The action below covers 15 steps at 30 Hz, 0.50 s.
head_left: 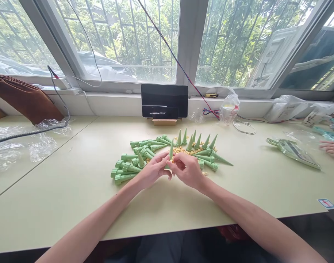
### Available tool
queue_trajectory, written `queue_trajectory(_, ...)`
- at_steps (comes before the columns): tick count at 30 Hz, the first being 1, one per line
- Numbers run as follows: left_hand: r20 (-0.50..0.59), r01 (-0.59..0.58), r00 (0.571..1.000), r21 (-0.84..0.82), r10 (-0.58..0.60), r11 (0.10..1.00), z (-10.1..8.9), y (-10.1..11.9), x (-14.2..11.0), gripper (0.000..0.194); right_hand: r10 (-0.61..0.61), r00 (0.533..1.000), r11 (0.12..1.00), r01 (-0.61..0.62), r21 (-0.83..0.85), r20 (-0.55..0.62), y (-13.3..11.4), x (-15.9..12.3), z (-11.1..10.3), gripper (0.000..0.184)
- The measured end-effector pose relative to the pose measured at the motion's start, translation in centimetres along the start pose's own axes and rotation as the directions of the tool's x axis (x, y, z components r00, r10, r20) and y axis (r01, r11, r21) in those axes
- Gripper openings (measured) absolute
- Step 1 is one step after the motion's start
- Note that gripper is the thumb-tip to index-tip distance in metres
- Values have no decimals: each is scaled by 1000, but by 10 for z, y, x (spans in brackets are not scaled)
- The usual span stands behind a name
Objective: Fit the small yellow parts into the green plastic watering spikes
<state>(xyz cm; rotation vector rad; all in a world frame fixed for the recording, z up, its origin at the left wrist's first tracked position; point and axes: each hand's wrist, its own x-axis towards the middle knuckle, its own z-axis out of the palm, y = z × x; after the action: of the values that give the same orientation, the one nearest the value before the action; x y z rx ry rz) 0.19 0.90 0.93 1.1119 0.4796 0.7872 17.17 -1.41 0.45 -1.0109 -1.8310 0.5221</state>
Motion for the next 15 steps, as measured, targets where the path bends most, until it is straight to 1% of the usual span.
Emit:
queue_trajectory(10, 21, 8, 1000, -8, -7, 1000, 6, 3, -1, 18, -131, 991, 990, 129, -60, -34, -3, -1, 2, 26)
queue_trajectory(15, 23, 29, 999, -13, -29, 999, 7, 5, -2, 22, -186, 982, 979, 184, -88, -21, -3, 0, 2, 23)
